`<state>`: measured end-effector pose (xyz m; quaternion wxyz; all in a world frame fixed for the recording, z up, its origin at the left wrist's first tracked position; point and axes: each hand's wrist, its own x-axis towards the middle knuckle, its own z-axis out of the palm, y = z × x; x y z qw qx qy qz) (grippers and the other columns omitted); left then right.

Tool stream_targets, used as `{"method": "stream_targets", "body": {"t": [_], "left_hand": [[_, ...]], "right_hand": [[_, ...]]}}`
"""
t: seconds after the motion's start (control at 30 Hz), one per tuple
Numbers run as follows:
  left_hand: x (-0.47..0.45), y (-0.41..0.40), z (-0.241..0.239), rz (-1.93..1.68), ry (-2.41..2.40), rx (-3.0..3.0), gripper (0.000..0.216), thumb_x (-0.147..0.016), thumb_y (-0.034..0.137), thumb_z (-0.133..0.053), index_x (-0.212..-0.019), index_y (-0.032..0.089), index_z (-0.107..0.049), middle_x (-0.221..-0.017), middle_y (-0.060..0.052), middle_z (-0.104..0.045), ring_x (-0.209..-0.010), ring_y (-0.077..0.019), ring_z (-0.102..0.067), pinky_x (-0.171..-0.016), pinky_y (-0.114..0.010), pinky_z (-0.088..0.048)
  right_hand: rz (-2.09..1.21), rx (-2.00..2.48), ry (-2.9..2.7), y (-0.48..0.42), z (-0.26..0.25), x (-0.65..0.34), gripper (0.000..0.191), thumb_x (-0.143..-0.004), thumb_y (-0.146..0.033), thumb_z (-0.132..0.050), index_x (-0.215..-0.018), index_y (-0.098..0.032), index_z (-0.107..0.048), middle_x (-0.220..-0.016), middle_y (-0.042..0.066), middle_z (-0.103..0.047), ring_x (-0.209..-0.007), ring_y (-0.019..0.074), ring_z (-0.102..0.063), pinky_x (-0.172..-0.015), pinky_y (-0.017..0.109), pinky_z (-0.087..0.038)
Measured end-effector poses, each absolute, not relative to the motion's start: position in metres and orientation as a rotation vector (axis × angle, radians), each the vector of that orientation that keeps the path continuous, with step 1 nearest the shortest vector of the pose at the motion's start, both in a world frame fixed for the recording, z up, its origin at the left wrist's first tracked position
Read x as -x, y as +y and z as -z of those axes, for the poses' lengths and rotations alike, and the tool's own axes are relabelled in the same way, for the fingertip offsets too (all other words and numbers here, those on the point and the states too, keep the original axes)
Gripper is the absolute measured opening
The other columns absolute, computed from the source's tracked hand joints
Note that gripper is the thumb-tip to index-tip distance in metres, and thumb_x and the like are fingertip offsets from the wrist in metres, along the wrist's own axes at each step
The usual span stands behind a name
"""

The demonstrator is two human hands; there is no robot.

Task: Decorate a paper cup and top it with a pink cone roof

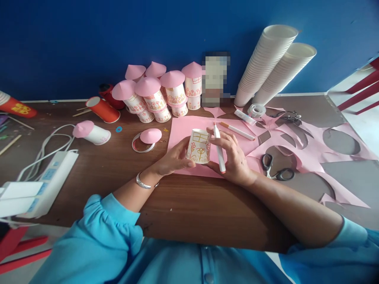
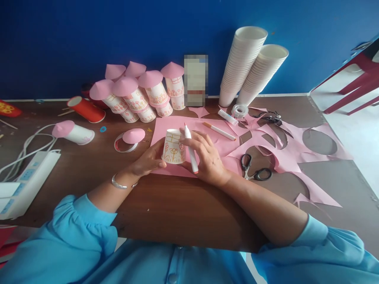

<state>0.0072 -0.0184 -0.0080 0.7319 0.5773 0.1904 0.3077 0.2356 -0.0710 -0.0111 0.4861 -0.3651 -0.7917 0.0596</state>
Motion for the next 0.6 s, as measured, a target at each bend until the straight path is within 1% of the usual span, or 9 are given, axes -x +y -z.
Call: {"method": "stream_targets", "body": {"t": [0.1,0.2,0.4,0.47,0.53,0.57,0.6], "left_hand": [[-0.009,-0.018,0.006,-0.666,0.428,-1.268,0.067,-0.079,0.042,-0.089,-0.138,0.024,-0.065,-0.138,-0.014,-0.069,-0.129,-0.0350,-0.064,-0.106,-0.046,-0.053],[-0.009,-0.017,0.006,-0.667,0.456,-1.273,0.061,-0.079,0.041,-0.089,-0.133,0.022,-0.067,-0.128,-0.012,-0.073,-0.122,-0.0324,-0.067,-0.100,-0.043,-0.055],[-0.010,-0.018,0.007,-0.691,0.510,-1.276,0.066,-0.074,0.044,-0.092,-0.130,0.021,-0.065,-0.123,-0.012,-0.073,-0.117,-0.0304,-0.068,-0.097,-0.041,-0.056],[-0.010,-0.017,0.008,-0.744,0.549,-1.284,0.071,-0.070,0.044,-0.095,-0.129,0.022,-0.062,-0.122,-0.010,-0.072,-0.115,-0.0288,-0.068,-0.096,-0.040,-0.056],[-0.010,-0.016,0.010,-0.824,0.612,-1.324,0.075,-0.067,0.046,-0.096,-0.129,0.023,-0.059,-0.119,-0.009,-0.070,-0.113,-0.0284,-0.067,-0.095,-0.041,-0.056],[-0.011,-0.015,0.012,-0.866,0.647,-1.361,0.077,-0.067,0.048,-0.096,-0.129,0.023,-0.057,-0.117,-0.008,-0.069,-0.112,-0.0284,-0.067,-0.094,-0.041,-0.057],[-0.011,-0.014,0.013,-0.907,0.679,-1.404,0.079,-0.067,0.048,-0.096,-0.129,0.023,-0.056,-0.114,-0.008,-0.068,-0.110,-0.0281,-0.066,-0.093,-0.042,-0.057]], "right_hand": [[-0.136,0.885,-1.959,-0.071,0.012,-0.236,0.068,-0.090,-0.036,-0.081,-0.148,-0.030,-0.044,-0.151,0.018,-0.061,-0.136,0.0370,-0.061,-0.105,0.060,-0.055],[-0.145,0.870,-1.959,-0.071,0.012,-0.235,0.068,-0.091,-0.036,-0.081,-0.148,-0.029,-0.044,-0.152,0.020,-0.060,-0.136,0.0367,-0.062,-0.106,0.059,-0.055],[-0.177,0.871,-1.938,-0.073,0.009,-0.233,0.070,-0.090,-0.038,-0.082,-0.149,-0.028,-0.045,-0.152,0.020,-0.059,-0.136,0.0370,-0.062,-0.106,0.058,-0.056],[-0.188,0.874,-1.891,-0.077,0.005,-0.234,0.061,-0.092,-0.035,-0.079,-0.145,-0.029,-0.050,-0.150,0.018,-0.060,-0.136,0.0360,-0.062,-0.107,0.057,-0.056],[-0.178,0.864,-1.828,-0.083,0.000,-0.234,0.040,-0.098,-0.028,-0.071,-0.136,-0.030,-0.059,-0.141,0.015,-0.065,-0.130,0.0329,-0.066,-0.103,0.053,-0.058],[-0.181,0.870,-1.798,-0.086,-0.003,-0.235,0.031,-0.100,-0.023,-0.066,-0.131,-0.030,-0.062,-0.131,0.012,-0.070,-0.120,0.0299,-0.071,-0.098,0.049,-0.060],[-0.201,0.891,-1.775,-0.089,-0.005,-0.235,0.027,-0.102,-0.018,-0.060,-0.127,-0.030,-0.064,-0.116,0.009,-0.074,-0.106,0.0258,-0.075,-0.089,0.043,-0.062]]}}
